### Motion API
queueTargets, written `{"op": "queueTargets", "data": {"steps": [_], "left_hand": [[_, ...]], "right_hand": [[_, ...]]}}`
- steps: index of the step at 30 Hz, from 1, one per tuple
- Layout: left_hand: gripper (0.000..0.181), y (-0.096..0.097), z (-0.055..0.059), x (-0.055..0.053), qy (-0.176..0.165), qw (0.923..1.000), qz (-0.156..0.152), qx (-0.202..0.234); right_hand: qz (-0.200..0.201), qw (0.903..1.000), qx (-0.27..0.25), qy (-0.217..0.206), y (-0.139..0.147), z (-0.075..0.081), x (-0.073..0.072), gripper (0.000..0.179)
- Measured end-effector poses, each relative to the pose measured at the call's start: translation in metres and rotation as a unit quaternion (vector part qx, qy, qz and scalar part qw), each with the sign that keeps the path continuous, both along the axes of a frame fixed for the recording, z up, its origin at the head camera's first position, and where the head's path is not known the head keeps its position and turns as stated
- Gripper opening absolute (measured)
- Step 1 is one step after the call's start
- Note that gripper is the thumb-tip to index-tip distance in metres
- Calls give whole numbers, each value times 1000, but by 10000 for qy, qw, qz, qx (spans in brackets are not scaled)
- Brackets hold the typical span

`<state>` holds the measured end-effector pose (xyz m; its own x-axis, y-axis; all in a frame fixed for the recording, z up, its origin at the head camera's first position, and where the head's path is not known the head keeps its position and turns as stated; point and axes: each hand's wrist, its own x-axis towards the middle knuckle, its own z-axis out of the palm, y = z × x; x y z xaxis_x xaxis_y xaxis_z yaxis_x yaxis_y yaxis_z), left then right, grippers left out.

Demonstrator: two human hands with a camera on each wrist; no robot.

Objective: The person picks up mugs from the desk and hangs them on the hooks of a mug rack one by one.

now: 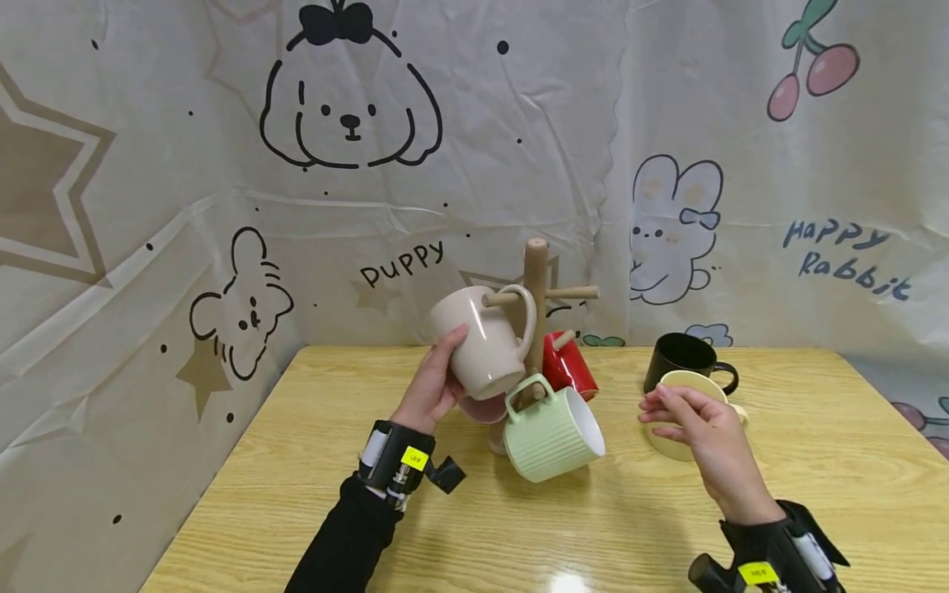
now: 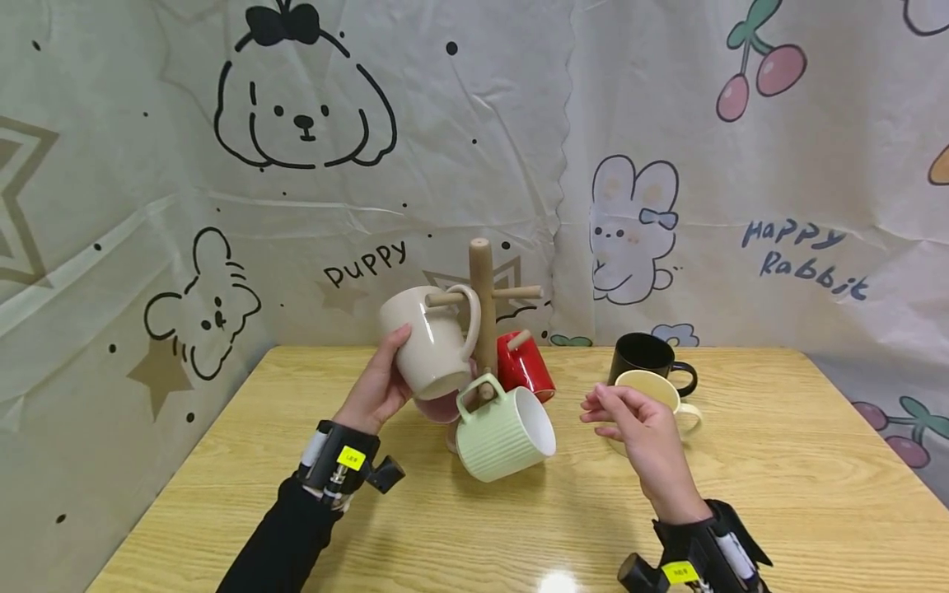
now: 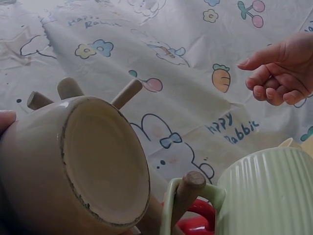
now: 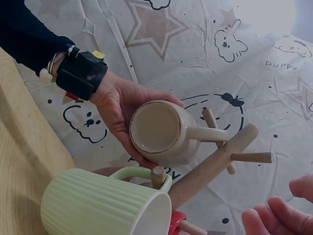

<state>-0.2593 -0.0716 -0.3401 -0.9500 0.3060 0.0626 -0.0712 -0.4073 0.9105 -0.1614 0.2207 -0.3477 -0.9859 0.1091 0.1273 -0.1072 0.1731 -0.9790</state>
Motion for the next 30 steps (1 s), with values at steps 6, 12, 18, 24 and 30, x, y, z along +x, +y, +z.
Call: {"op": "queueTargets", "data": {"steps": [6,12,18,24,30], "left_hand": [[58,5,-1,-3,-354,9994,45,4],[60,9,-4,-5,-426,9989,111,-179],[62,14,-5,-5,-390,9984,227,-352],[60,11,-5,-2,-99,9971,281,-703],[57,8,-5,-2,47,9958,241,-879]], "right_hand": [[58,9999,46,-99,-2,-1,0,27],[85,9997,101,-226,-2,-2,-1,33],[82,9994,98,-326,-3,-2,-2,37],[106,9991,125,-379,-4,-2,-3,39],[127,9992,112,-374,-4,-4,-3,37]]}}
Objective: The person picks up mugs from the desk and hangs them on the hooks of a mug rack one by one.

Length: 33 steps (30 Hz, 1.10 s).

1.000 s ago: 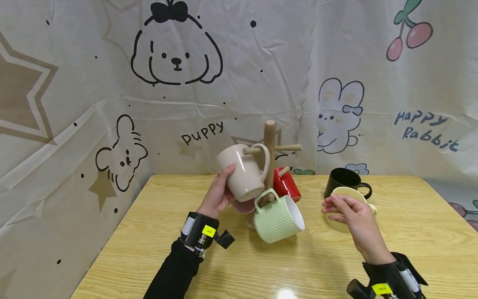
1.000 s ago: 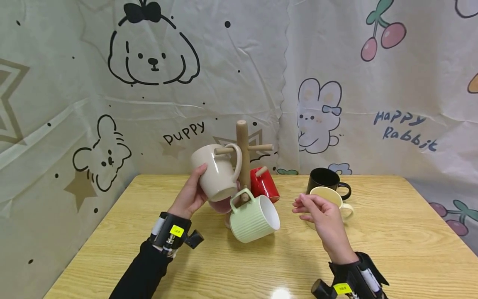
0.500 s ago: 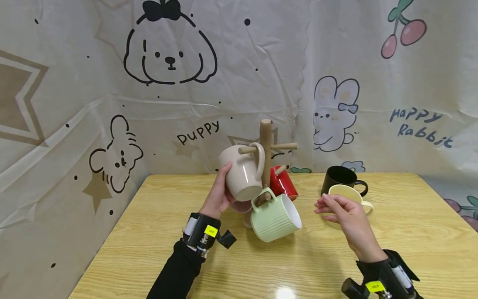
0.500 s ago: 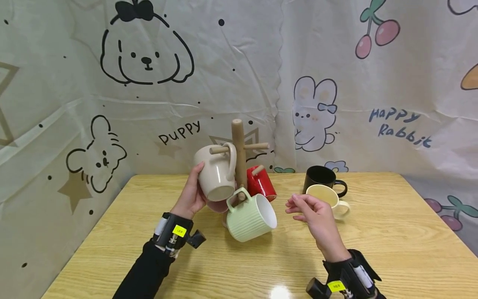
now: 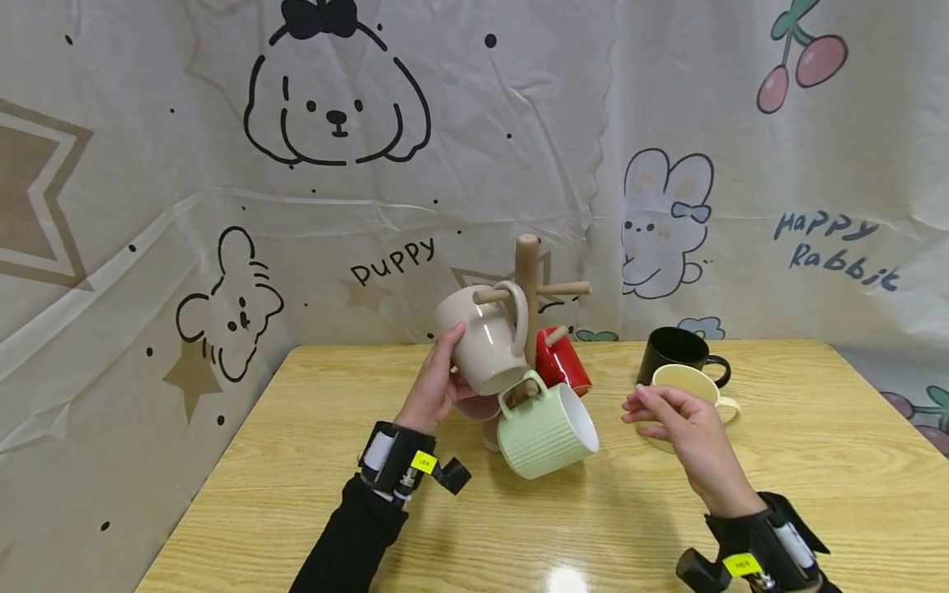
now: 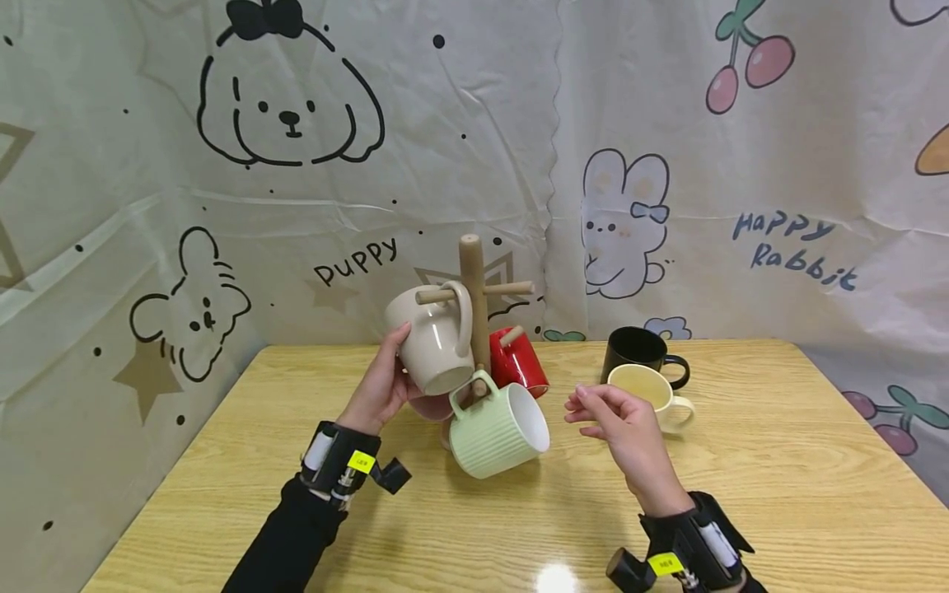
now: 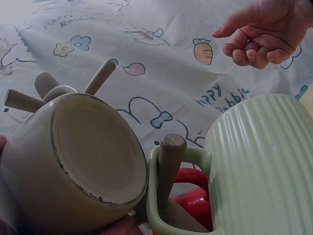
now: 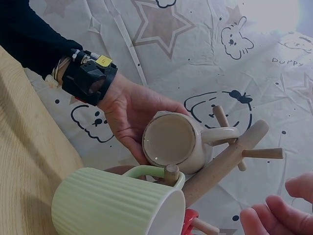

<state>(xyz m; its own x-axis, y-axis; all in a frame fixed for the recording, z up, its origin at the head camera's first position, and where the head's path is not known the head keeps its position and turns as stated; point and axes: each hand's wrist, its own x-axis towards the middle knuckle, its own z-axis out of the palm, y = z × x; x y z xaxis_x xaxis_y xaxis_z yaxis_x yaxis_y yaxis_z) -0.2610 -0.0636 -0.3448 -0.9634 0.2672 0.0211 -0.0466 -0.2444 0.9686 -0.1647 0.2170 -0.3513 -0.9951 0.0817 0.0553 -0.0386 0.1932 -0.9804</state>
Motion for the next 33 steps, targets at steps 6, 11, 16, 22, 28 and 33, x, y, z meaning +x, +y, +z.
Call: {"op": "queueTargets", "data": {"steps": [6,11,16,22,28,33], "left_hand": [[58,-1,1,0,-103,9999,29,-81],[58,-5,4,1,-91,9997,-65,-195],[62,-15,5,1,-139,9994,-101,-294],[70,-36,6,7,-253,9986,109,-447],[73,-57,3,15,-323,9969,383,-605],[80,-72,-4,22,-187,9969,420,-642]], "right_hand": [[3,10000,37,3,2,0,-1,39],[35,9999,8,122,4,-1,-2,30],[27,9994,-71,324,6,0,-2,29],[31,9984,-244,518,12,2,-1,20],[54,9978,-375,543,16,3,-2,15],[61,9979,-328,553,18,4,-3,15]]}}
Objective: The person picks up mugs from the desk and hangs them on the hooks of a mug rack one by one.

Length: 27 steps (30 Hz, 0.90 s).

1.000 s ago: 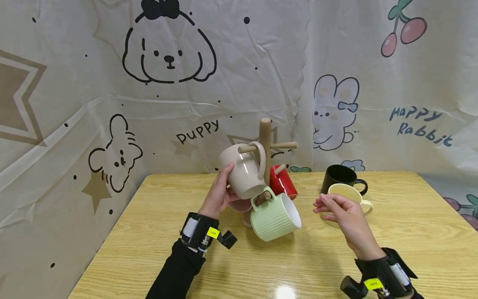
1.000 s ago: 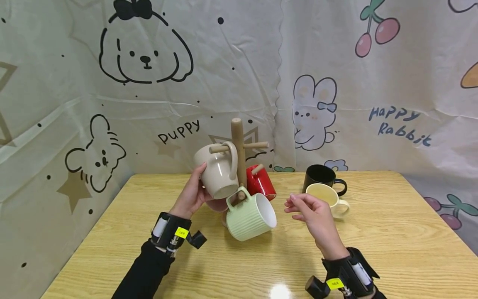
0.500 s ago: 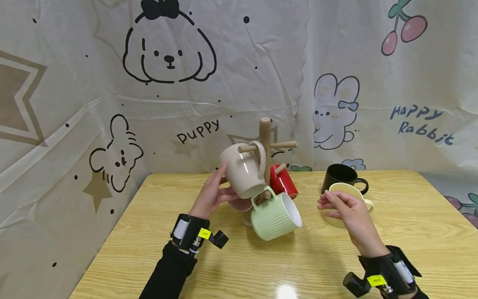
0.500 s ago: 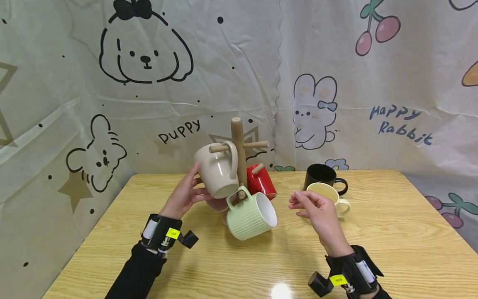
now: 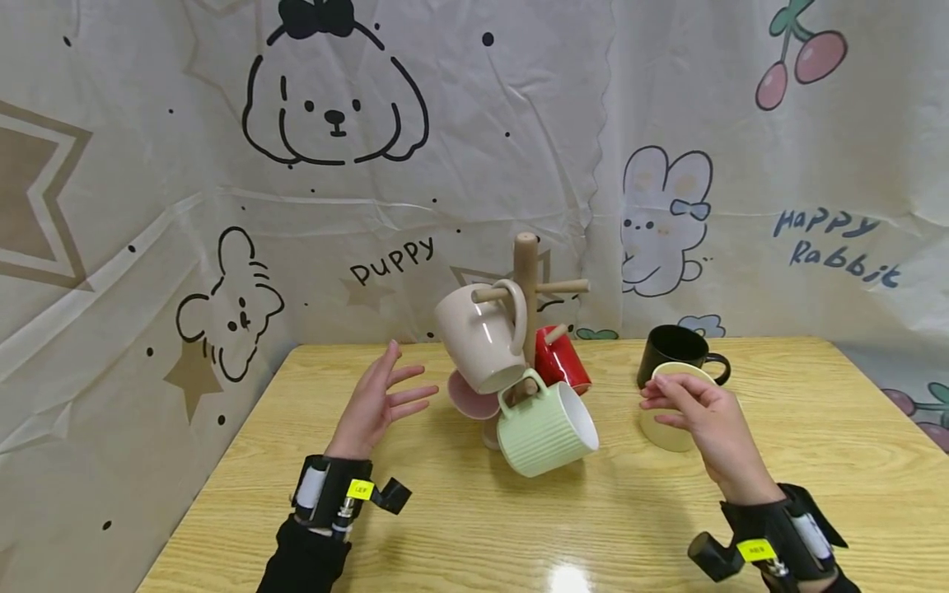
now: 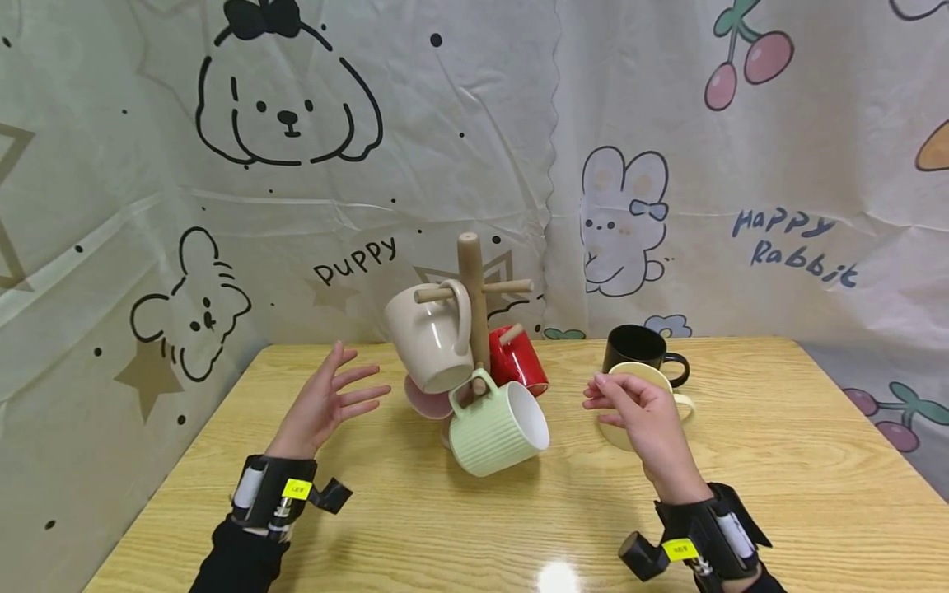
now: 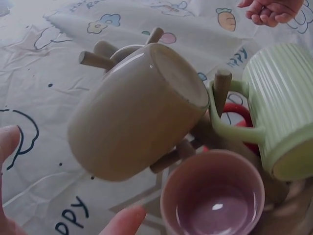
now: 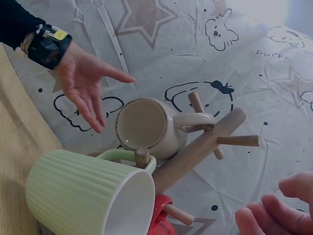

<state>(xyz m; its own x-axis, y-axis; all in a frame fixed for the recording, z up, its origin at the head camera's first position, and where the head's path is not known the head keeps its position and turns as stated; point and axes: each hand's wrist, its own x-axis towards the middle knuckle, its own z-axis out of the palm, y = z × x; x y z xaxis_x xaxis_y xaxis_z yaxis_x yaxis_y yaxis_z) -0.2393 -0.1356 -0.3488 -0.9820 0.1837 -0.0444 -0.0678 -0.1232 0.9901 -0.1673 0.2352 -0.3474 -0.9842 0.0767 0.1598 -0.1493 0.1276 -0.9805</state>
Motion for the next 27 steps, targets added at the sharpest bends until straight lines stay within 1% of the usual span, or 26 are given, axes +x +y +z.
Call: {"op": "queueTargets", "data": {"steps": [2,3,5,9,10,12,14,17,18,19,20,21,23,25,26,27], "left_hand": [[86,-6,-4,2,83,9999,57,-49],[85,-12,-13,-1,239,9997,-24,50],[88,-15,-16,0,271,9996,35,-64],[81,-18,-20,0,200,9986,96,-472],[80,-14,-13,4,58,9969,188,-767],[69,-15,-13,4,54,9937,151,-1112],[62,-15,-12,5,109,9886,91,-1501],[56,-17,-8,8,300,9752,1,-2191],[54,-18,-7,9,368,9690,-12,-2444],[53,-19,-6,10,442,9611,-6,-2726],[52,-20,-4,12,522,9512,10,-3042],[51,-21,-2,14,616,9388,37,-3389],[48,-23,2,18,830,9087,94,-4090],[46,-25,5,21,981,8787,122,-4669],[46,-25,6,23,1025,8661,105,-4891],[45,-26,7,24,1048,8566,72,-5052]], "right_hand": [[5,10000,14,1,0,0,0,14],[7,10000,25,1,1,0,0,14],[25,10000,62,-9,1,-1,0,14],[60,9998,166,-18,2,-1,0,14],[80,9997,216,-13,2,-1,0,14],[106,9996,247,-9,2,-1,-1,14],[125,9995,297,-17,1,-2,-1,14],[138,9992,372,-19,0,-2,-1,15],[136,9991,404,-21,0,-2,-2,16],[129,9988,464,-35,0,-2,-2,16],[121,9985,529,-40,0,-2,-2,17],[113,9981,601,-56,0,-2,-3,18],[80,9968,796,-88,0,-3,-3,22],[31,9948,1005,-148,0,-5,-4,26],[2,9936,1112,-183,-1,-5,-4,30],[-17,9925,1201,-218,-1,-6,-4,34]]}}
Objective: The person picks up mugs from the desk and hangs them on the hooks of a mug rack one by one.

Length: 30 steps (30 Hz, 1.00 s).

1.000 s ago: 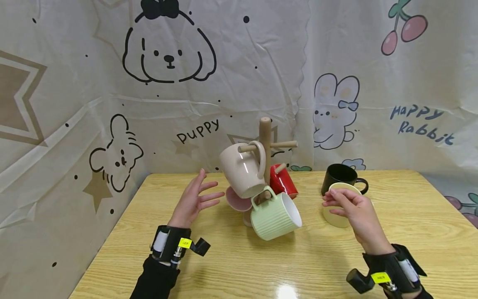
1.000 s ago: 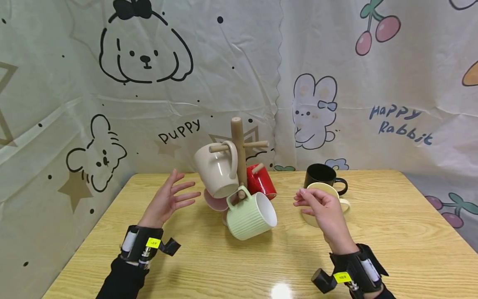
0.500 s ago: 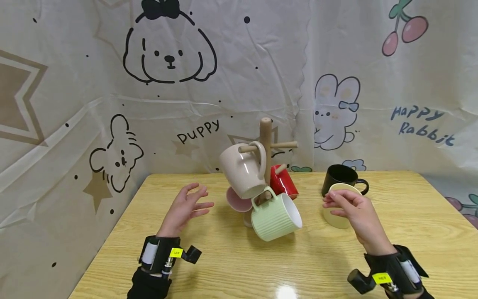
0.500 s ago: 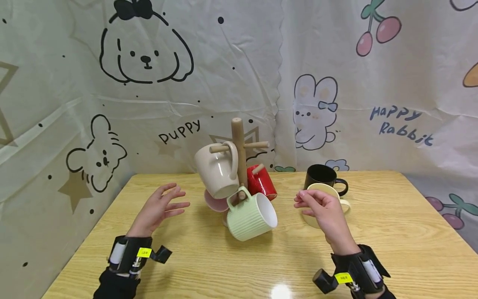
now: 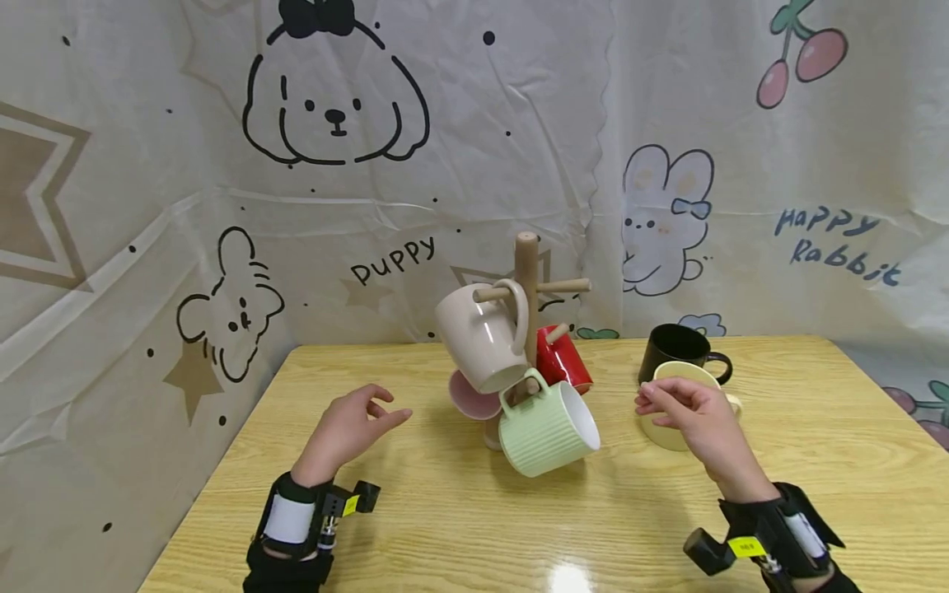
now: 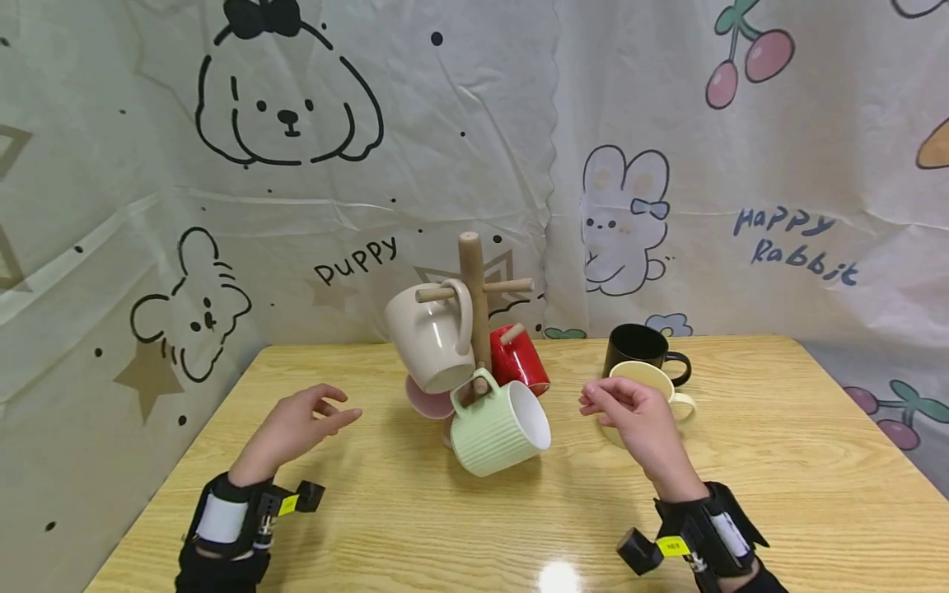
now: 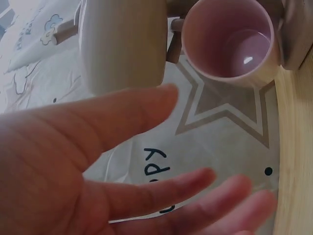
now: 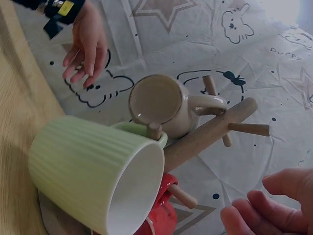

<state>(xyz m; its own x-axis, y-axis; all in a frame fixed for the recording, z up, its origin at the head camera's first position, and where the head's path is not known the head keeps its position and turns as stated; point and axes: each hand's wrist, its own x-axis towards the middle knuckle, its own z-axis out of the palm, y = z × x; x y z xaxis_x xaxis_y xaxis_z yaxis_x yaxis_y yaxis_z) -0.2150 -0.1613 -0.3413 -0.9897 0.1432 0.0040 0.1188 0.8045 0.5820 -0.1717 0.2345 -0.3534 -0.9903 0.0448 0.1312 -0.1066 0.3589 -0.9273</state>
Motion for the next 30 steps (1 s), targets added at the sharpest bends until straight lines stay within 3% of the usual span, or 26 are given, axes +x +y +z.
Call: {"op": "queueTargets", "data": {"steps": [11,15,18,24,28,30], "left_hand": [[44,-7,-4,0,-322,9950,-287,-906],[46,-8,-3,1,-387,9943,-323,-938],[45,-8,-3,2,-375,9942,-324,-959],[43,-6,-3,1,-296,9938,-432,-980],[43,-7,-4,2,-314,9938,-458,-968],[43,-7,-5,3,-294,9937,-469,-971]], "right_hand": [[84,9976,692,14,-3,-1,-1,37],[108,9922,1182,388,-7,9,-9,34],[96,9803,1732,942,-13,27,-19,28],[35,9408,2730,2008,-27,71,-51,24],[267,9208,3159,2274,-37,84,-70,25],[317,9163,3251,2315,-41,85,-77,25]]}}
